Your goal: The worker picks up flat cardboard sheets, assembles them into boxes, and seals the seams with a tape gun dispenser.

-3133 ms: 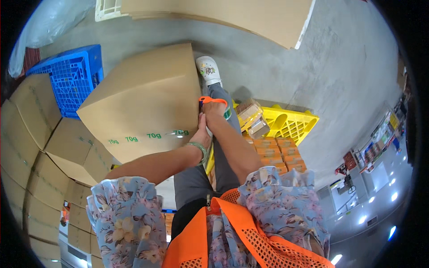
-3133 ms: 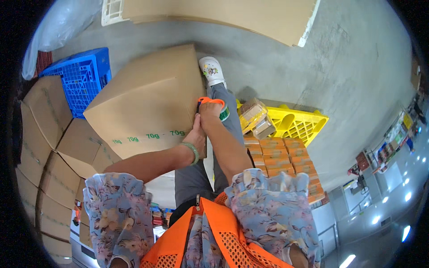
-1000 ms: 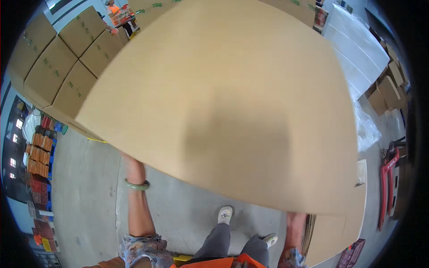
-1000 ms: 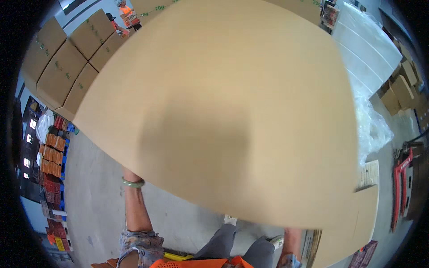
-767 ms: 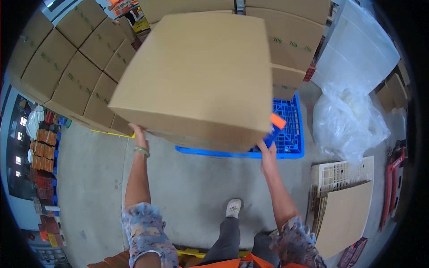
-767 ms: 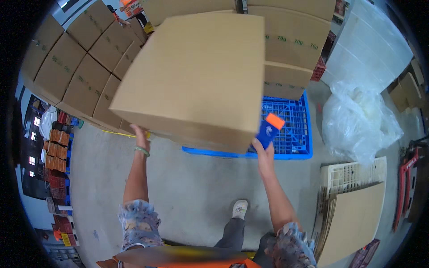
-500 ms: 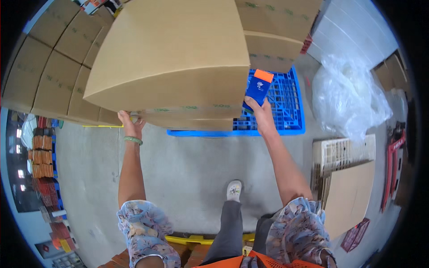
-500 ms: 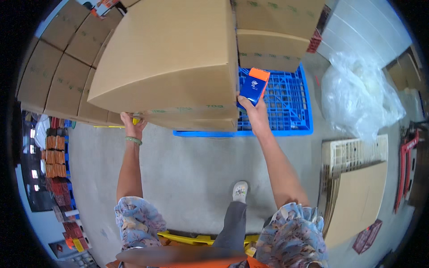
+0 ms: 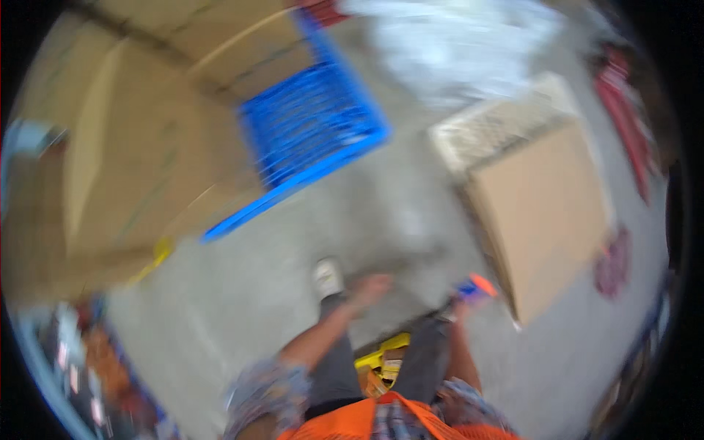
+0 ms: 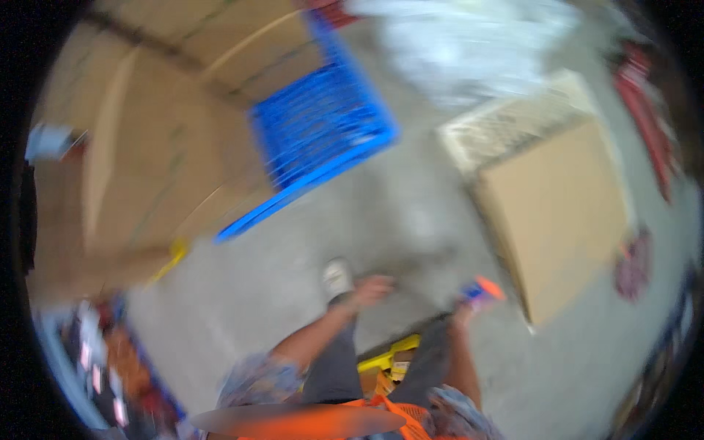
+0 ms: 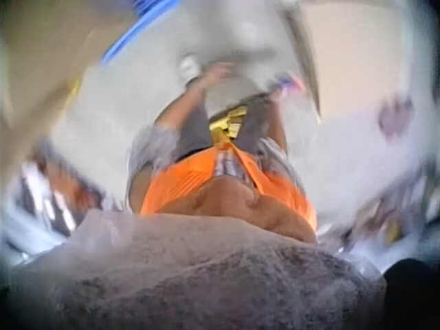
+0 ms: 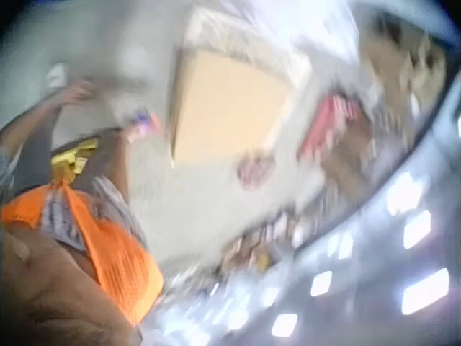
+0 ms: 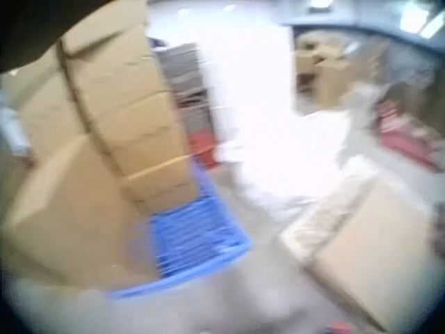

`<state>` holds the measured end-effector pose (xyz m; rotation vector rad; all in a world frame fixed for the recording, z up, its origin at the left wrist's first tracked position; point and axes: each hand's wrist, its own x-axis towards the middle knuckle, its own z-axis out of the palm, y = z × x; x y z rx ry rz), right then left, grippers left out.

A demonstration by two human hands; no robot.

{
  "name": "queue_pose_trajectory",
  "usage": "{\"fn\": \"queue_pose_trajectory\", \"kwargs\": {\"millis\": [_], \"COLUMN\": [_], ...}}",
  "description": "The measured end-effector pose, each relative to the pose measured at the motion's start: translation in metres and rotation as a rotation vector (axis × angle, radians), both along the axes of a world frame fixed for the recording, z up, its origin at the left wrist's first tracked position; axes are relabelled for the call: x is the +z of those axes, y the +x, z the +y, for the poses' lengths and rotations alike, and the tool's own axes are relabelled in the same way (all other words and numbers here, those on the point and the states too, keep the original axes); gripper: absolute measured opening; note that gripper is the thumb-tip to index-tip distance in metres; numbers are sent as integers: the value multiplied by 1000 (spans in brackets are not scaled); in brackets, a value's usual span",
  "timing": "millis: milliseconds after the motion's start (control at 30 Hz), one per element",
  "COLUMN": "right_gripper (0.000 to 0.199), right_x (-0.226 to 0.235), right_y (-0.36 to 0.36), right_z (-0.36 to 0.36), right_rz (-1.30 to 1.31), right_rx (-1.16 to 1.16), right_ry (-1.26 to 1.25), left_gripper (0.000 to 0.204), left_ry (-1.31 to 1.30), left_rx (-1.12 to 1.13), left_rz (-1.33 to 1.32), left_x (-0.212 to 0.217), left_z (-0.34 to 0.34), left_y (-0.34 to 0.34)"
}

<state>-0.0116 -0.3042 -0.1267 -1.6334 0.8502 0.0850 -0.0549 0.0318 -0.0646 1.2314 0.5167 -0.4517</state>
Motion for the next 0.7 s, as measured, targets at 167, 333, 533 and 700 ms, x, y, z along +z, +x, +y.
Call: {"fn": "queue_pose_trajectory", "kwargs": {"millis": [167, 333, 533, 700], "right_gripper": [46, 48, 61, 49], "right_x": [21, -35, -97, -80], "right_y": [35, 83, 103, 18], "right_z": [-266, -371, -331, -299], "right_rz": [-170, 110, 292, 31], "right_rx": [-82, 84, 678, 673], "right_ry": [-361, -120, -1064, -1074], "left_gripper": [39, 57, 53, 52], "left_ry": [237, 188, 153, 286], "left_rx": [-224, 97, 149, 29], "left_rz": [98, 585, 111, 538], "left_x": [-52, -186, -265, -155], "left_z": [-225, -391, -467, -463], "left_y": [117, 189, 183, 179]}}
